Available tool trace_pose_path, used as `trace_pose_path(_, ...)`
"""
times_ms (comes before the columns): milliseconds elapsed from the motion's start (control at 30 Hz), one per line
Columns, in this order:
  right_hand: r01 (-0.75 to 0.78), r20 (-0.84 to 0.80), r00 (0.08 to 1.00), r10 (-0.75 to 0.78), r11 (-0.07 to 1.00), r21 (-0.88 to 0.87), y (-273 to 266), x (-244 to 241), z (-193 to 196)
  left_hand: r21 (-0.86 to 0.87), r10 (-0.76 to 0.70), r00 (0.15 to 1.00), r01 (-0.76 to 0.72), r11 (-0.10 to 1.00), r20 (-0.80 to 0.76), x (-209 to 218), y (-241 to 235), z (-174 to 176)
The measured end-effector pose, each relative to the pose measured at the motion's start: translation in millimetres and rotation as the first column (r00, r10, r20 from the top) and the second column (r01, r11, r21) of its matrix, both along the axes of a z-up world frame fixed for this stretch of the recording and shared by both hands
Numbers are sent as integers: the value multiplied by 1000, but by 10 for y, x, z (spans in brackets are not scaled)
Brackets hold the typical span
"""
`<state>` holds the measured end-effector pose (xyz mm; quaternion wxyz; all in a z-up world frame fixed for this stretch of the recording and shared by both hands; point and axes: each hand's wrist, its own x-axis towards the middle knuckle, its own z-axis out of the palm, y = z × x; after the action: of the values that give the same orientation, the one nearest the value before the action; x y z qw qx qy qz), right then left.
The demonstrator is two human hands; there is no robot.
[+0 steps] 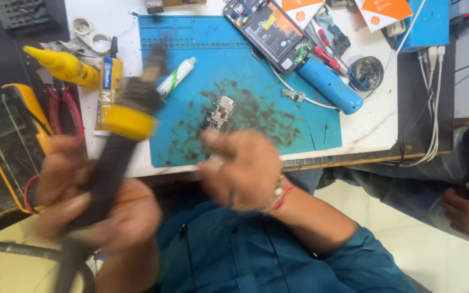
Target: The person uses a hot air gun and tweezers to heat and manipulate a small electronic component on a circuit board. They then switch to a soldering iron to apply solder to specific points on the board while holding it steady with tweezers. The person works on a blue mat with various tools and a disassembled phone nearby.
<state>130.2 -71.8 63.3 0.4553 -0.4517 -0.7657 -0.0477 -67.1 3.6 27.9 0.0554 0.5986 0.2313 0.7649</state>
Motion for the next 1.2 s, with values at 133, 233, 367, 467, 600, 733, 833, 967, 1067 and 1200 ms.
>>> trace_pose_path(133, 217, -36, 970, -241, 920, -327, 15, 281, -161, -113, 70, 986, -53, 992, 149, -196, -190, 111)
trace_pose_path(233, 273, 77, 961, -266, 860, -432, 89, 344, -244, -112, -154, 977, 171, 979, 145, -125, -169, 132)
trace_pose_path(367, 294, 143, 956, -257, 838, -460, 163, 290, -284, -291, -393, 916, 399, 870, 78, -6, -167, 209)
trace_pose_path(467, 342, 185, 940, -288, 816, -466, 201, 246, -313, -416, -379, 902, 432, 800, 207, 47, -210, 250)
trace_pose_path(600, 387, 211, 922, -325, 810, -441, 240, 183, -340, -538, -438, 877, 471, 699, 197, -12, -311, 448)
trace_pose_path(733, 408, 211, 913, -350, 812, -418, 239, 154, -344, -594, -499, 853, 484, 642, 156, 1, -218, 562)
trace_pose_path(833, 396, 197, 918, -344, 816, -421, 199, 204, -347, -623, -571, 804, 534, 572, 165, -34, -186, 646)
trace_pose_path(967, 313, 20, 944, -329, 876, -366, 78, 387, -338, -641, -563, 808, 528, 558, 176, -9, -134, 734)
trace_pose_path(1067, 187, -292, 885, -362, 851, -490, -76, 526, -346, -555, -633, 738, 636, 536, 235, 41, 0, 772)
trace_pose_path(1200, 148, -391, 805, -446, 790, -595, -203, 605, -283, -575, -704, 656, 697, 428, 271, 139, 122, 961)
